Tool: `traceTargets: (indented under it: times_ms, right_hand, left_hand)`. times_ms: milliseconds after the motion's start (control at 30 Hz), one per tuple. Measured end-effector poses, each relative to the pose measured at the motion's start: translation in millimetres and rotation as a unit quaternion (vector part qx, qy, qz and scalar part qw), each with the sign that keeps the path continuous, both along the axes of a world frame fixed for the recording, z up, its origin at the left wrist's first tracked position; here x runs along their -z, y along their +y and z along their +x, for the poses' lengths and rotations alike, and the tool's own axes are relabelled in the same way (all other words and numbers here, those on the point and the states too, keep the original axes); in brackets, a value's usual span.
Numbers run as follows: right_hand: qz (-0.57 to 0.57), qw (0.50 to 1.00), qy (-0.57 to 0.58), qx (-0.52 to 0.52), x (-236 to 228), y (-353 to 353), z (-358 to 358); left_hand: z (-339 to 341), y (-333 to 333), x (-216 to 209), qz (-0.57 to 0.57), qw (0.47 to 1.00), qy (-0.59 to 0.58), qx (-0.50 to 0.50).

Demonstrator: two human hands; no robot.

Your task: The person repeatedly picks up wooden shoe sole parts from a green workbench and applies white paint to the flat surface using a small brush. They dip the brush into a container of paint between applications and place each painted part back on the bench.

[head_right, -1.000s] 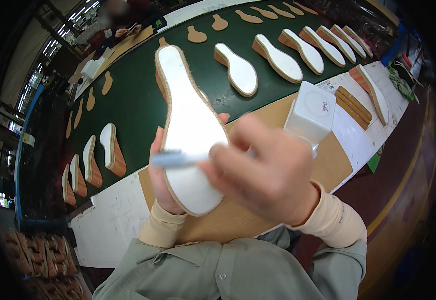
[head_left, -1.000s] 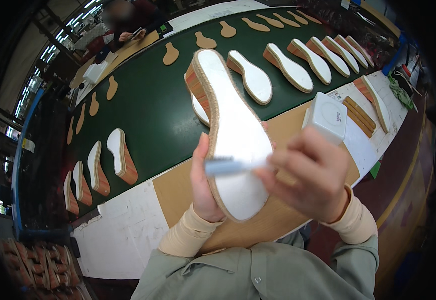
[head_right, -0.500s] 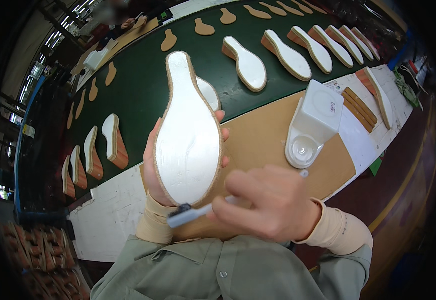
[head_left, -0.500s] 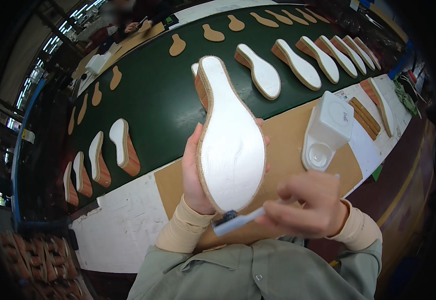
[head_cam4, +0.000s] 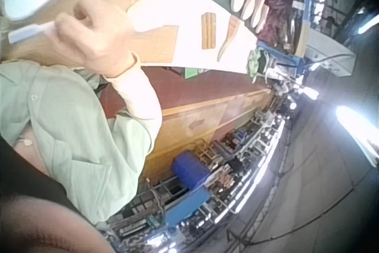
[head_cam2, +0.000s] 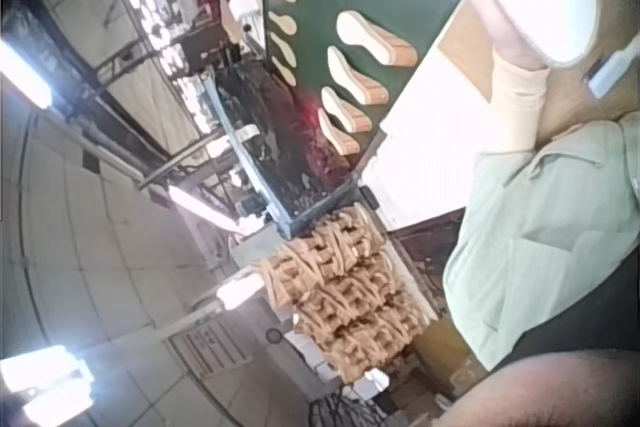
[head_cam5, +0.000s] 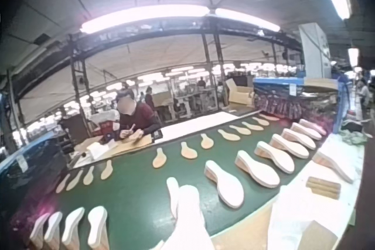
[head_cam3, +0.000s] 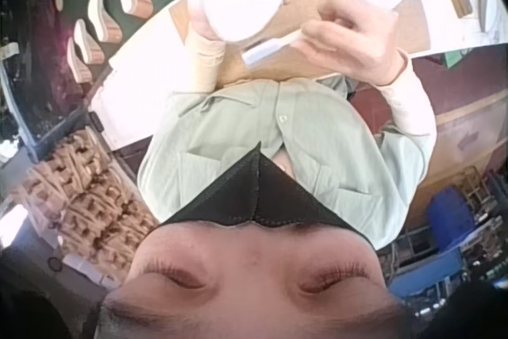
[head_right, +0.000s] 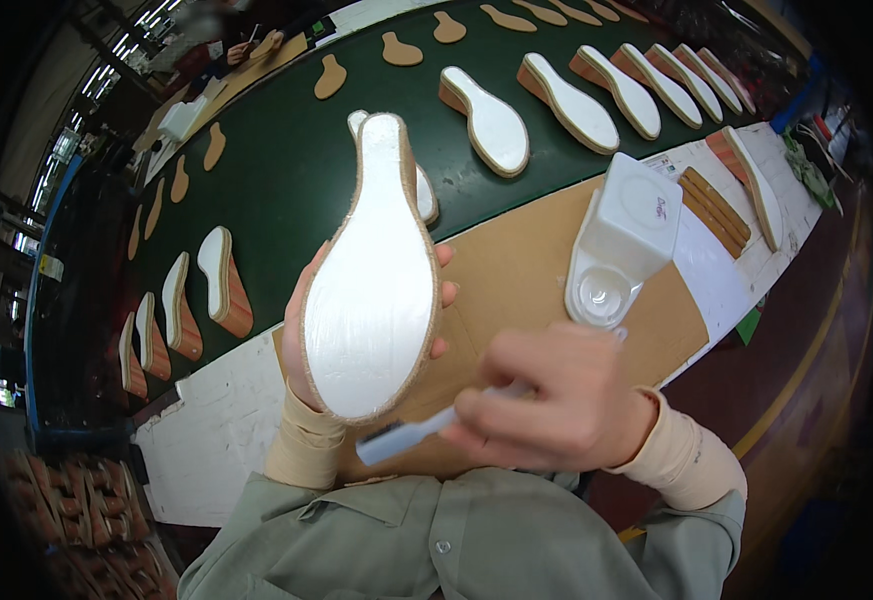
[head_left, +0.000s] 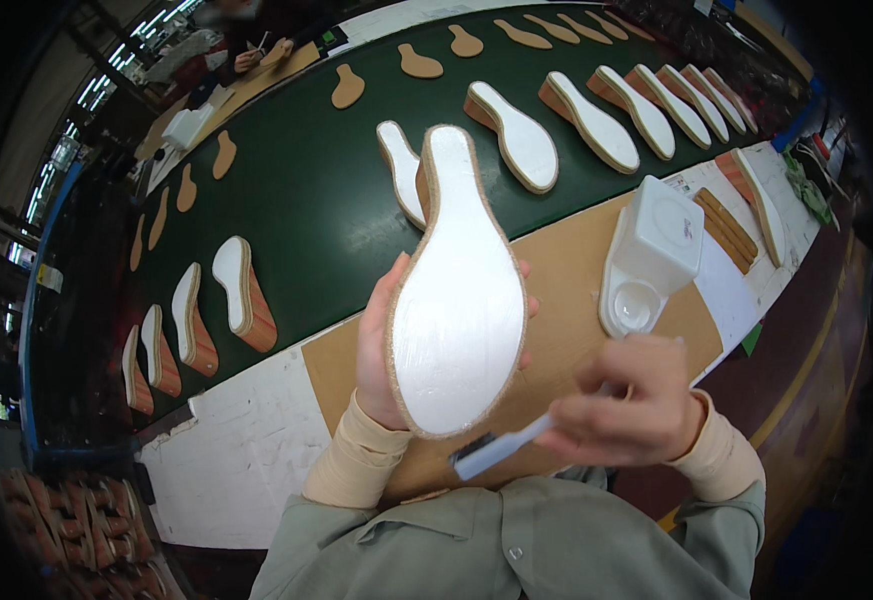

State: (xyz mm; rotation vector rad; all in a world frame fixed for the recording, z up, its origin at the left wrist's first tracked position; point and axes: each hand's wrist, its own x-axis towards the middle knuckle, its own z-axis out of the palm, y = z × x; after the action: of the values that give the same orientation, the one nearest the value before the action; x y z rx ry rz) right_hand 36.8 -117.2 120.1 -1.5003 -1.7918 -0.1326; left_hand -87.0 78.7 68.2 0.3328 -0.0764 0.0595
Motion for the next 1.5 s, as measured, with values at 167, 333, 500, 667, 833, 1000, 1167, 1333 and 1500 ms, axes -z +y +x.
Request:
traceTargets:
  times_ms: [167, 333, 500, 667, 833, 1000, 1167, 1333, 1500]
  right_hand:
    - [0.038, 0.99, -0.041, 0.131, -2, 4, 30]
    - [0.008, 0.999, -0.03, 0.009, 4, -8, 16]
    - [0.047, 0.99, -0.045, 0.125, -3, -3, 30]
    - [-0.017, 0.999, -0.037, 0.004, 1, -12, 22]
    - [0.066, 0.993, 0.022, 0.092, -1, -7, 37]
    - [-0.011, 0.999, -0.036, 0.024, -3, -12, 38]
    - [0.002, 0.999, 0.033, 0.02, -6, -12, 37]
    - [0.05, 0.991, -0.046, 0.111, -15, 5, 43]
    - [-0.105, 0.994, 0.007, -0.041, 1, -16, 34]
  left_hand:
    - [-5, -8, -7, -0.05, 0.997, 0.018, 0.064]
    - [-10, -3, -1, -0.074, 0.993, -0.009, 0.094]
    - [-16, -16, -21, -0.102, 0.976, 0.172, 0.085]
    - [-24, -11, -18, -0.088, 0.984, 0.134, 0.078]
    - [-30, -6, -6, -0.065, 0.983, 0.076, 0.154]
    - [-34, -9, -7, -0.044, 0.989, 0.07, 0.12]
    - [-40, -7, 0, -0.101, 0.984, 0.037, 0.141]
    - [-47, -11, -14, -0.13, 0.966, 0.175, 0.141]
    - [-58, 7, 1, -0.114, 0.984, 0.112, 0.085]
